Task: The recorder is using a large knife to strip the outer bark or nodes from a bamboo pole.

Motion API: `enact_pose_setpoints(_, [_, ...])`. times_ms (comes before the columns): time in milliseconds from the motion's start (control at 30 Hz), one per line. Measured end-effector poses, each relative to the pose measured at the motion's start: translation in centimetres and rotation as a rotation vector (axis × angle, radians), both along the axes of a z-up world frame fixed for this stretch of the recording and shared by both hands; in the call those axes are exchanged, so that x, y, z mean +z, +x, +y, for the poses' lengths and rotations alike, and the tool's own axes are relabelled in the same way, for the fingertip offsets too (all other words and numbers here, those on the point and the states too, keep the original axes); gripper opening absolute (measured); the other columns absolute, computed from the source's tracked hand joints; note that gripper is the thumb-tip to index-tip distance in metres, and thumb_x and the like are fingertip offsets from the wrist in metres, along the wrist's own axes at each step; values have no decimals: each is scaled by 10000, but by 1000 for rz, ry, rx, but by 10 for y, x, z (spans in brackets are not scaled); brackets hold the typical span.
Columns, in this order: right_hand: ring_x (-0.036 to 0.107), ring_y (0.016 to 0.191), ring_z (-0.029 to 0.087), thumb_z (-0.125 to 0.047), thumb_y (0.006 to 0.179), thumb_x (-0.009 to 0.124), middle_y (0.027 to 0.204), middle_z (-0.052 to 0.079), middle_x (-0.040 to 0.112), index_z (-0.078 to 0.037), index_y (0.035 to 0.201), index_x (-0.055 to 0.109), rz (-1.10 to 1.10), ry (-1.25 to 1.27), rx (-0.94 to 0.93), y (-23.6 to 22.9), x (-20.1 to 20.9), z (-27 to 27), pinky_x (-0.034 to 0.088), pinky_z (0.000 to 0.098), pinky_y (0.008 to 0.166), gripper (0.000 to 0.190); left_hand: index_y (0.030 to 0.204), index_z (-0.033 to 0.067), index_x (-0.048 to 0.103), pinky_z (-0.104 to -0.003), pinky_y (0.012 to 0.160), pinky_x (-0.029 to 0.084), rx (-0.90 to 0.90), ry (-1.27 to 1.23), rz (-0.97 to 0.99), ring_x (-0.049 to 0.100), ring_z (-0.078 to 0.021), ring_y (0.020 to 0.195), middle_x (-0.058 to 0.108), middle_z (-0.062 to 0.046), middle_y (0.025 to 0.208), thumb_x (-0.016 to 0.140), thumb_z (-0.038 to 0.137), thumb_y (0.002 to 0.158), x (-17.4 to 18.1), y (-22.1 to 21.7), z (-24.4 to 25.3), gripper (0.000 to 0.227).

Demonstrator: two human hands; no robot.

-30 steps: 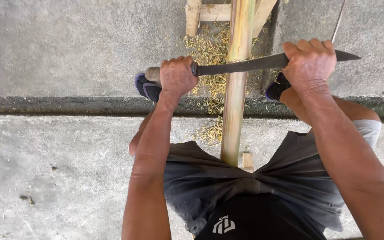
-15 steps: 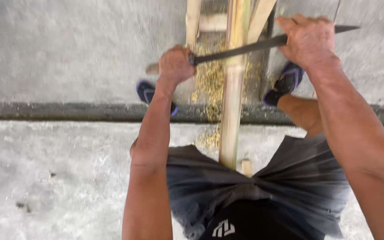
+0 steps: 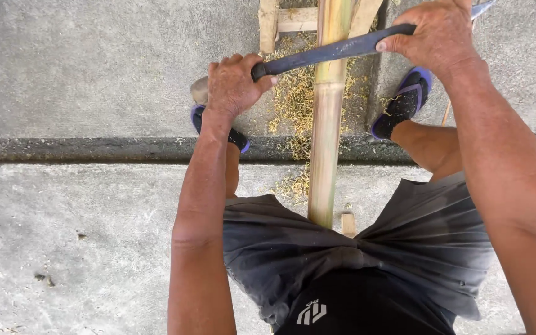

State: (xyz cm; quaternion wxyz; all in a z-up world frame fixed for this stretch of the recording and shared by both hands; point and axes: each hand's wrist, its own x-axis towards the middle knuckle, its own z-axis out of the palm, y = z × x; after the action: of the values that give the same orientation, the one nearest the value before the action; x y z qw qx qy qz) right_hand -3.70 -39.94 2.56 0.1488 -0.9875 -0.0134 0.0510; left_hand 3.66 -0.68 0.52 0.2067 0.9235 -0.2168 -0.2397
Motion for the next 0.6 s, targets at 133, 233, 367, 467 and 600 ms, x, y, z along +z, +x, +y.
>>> enact_pose_setpoints(133, [587, 981, 215, -484, 884, 833, 839, -12, 680, -222, 974, 810, -30, 11, 29, -16, 8, 10, 414, 427, 984, 278, 1043, 206, 737, -512, 846, 399, 2, -8, -111, 611, -196, 765, 618, -23, 725, 732, 638, 844, -3, -16, -4, 475])
enact_pose_setpoints(233, [592, 917, 197, -483, 889, 831, 810, -19, 670, -243, 947, 799, 2, -70, 47, -31, 20, 22, 402, 441, 1003, 249, 1040, 218, 727, -483, 848, 419, -30, 127, -47, 584, -231, 768, 579, -44, 767, 595, 662, 1016, -18, -33, -1, 464])
enact_pose_setpoints(367, [587, 885, 206, -502, 923, 828, 796, -2, 665, -233, 935, 790, 61, -140, 79, -44, 18, 32, 376, 421, 981, 272, 985, 196, 751, -495, 833, 390, 94, -75, -152, 566, -213, 793, 592, -24, 736, 681, 635, 852, -37, -58, 10, 464])
enact_pose_setpoints(467, [573, 929, 210, -502, 894, 830, 833, 7, 663, -204, 957, 788, -127, -193, 155, -28, 30, 32, 359, 408, 1006, 308, 991, 184, 745, -481, 895, 392, 139, -83, -123, 571, -234, 847, 608, -44, 793, 661, 616, 927, -48, -48, 3, 445])
enact_pose_setpoints(600, [551, 935, 190, -493, 858, 807, 876, -14, 675, -184, 990, 786, -179, -228, 243, -22, 37, 31, 342, 381, 1027, 337, 1039, 206, 764, -544, 944, 316, 203, -204, 87, 601, -250, 939, 664, -37, 865, 723, 608, 826, -70, -69, 0, 457])
